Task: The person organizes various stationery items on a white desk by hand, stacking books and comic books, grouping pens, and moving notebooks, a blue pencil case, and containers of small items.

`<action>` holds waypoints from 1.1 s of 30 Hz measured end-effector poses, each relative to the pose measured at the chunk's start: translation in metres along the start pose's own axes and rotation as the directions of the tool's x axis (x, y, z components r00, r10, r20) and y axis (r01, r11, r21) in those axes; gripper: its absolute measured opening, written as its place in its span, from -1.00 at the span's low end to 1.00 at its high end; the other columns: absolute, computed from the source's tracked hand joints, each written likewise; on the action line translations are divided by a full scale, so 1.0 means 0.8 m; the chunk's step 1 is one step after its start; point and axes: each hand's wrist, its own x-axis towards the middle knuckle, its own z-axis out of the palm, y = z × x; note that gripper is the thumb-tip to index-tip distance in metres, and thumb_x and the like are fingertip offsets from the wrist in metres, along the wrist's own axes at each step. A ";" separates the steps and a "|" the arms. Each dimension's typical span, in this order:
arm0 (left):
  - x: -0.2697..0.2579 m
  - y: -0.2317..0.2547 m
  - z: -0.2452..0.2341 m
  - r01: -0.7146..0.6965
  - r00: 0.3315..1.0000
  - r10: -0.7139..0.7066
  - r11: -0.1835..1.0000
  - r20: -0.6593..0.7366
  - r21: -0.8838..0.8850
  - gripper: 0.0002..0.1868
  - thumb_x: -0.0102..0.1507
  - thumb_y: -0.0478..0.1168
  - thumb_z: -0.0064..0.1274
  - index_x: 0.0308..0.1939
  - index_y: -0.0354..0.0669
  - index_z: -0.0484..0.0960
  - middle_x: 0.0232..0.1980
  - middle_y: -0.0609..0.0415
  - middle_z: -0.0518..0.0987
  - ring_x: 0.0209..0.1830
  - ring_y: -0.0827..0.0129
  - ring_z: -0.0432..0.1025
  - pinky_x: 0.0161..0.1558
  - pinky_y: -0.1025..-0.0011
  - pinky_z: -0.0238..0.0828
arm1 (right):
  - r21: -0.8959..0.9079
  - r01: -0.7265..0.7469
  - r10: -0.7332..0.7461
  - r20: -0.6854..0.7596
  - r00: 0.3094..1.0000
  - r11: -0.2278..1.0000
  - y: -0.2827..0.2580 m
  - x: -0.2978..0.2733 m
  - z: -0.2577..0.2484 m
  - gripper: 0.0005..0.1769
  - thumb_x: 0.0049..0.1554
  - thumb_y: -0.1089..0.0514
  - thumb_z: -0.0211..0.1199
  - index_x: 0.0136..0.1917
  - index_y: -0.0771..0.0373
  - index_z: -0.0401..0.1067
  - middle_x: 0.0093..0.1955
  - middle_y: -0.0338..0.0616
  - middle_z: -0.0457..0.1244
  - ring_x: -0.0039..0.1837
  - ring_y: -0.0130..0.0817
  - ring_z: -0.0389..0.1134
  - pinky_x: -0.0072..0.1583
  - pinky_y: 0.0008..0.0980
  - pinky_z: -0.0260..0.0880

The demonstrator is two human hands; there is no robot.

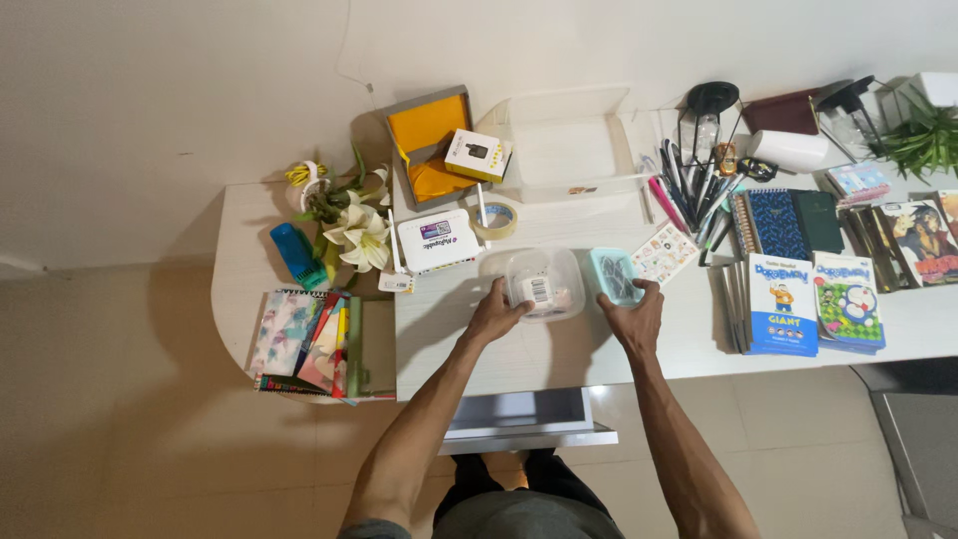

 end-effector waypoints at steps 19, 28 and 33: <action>0.051 -0.021 0.049 -0.201 0.979 0.198 0.978 -0.042 -0.063 -0.23 0.23 -0.07 0.20 0.44 -0.24 0.25 0.21 -0.16 0.51 0.10 0.15 0.50 0.08 0.24 0.51 | -0.197 0.385 -0.416 -0.151 0.897 0.902 -0.067 -0.009 -0.012 -0.18 -0.11 -0.13 0.57 0.24 0.33 0.30 0.40 0.30 0.03 0.44 0.20 0.06 0.36 0.18 0.07; -0.007 -0.082 -0.115 -0.206 0.513 0.264 0.962 -0.817 0.181 -0.69 0.22 -0.30 0.19 0.02 -0.23 0.52 -0.10 -0.08 0.45 -0.07 0.11 0.37 0.03 0.15 0.35 | 0.026 0.676 -0.673 -0.072 0.736 0.736 -0.120 -0.011 0.076 -0.41 0.04 0.30 0.28 0.33 0.25 0.23 0.41 0.10 0.15 0.45 0.07 0.20 0.41 0.09 0.14; -0.009 -0.128 -0.167 -0.177 0.457 0.262 0.963 -0.850 0.201 -0.52 0.17 -0.26 0.26 0.12 -0.34 0.48 0.06 -0.24 0.47 0.10 -0.07 0.34 0.14 0.06 0.26 | 0.211 0.578 -0.613 0.195 0.765 0.788 -0.152 -0.005 0.159 -0.22 0.07 0.26 0.31 0.47 0.32 0.04 0.46 0.20 0.09 0.19 0.13 0.36 0.15 -0.02 0.46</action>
